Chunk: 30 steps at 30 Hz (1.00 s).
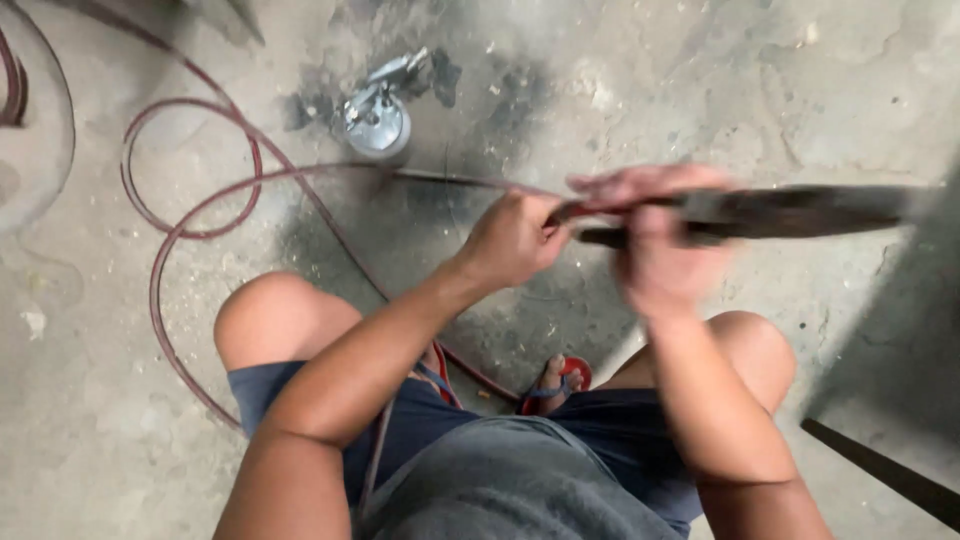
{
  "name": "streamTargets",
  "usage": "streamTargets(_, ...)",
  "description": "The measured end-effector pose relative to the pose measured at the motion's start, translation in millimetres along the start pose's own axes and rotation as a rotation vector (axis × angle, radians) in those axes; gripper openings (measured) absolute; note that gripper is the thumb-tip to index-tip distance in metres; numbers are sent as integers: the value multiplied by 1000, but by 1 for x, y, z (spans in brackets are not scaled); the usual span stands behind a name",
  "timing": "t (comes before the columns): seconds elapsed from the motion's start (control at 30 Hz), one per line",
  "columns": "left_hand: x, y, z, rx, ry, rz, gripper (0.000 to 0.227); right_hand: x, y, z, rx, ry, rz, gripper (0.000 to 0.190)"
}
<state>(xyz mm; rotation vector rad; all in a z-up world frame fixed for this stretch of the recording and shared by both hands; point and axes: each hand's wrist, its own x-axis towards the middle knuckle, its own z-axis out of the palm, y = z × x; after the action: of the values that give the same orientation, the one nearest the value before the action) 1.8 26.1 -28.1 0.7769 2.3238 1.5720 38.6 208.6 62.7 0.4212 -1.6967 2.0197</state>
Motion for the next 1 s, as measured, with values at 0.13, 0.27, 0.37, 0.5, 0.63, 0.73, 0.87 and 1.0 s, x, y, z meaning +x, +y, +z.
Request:
streamTargets(0.13, -1, -11, 2, -21, 29, 34, 36, 16, -20, 21, 36, 82, 95, 25)
streamTargets(0.27, -3, 1, 2, -86, 33, 3, 32, -8, -6, -36, -272, 16, 8, 31)
streamTargets(0.37, -8, 2, 4, -35, -27, -84, 29, -9, 6, 26, 187, 7, 282, 24)
streamTargets(0.5, -4, -25, 19, 34, 84, 97, 26, 12, -32, 12, 41, 120, 99, 27)
streamTargets(0.63, -4, -4, 12, 12, -28, -41, 30, -1, -8, 16, -101, -22, 249, 26)
streamTargets(0.73, 2, -4, 4, 25, -66, -73, 38, 1, -12, 9, 214, 130, 261, 22)
streamTargets(0.87, 0, 12, 15, -79, -70, -136, 26, 0, -4, -6, 2, 71, 189, 25)
streamTargets(1.0, 3, -10, 11, 77, -150, -215, 38, -3, 29, -2, 234, 89, 371, 22)
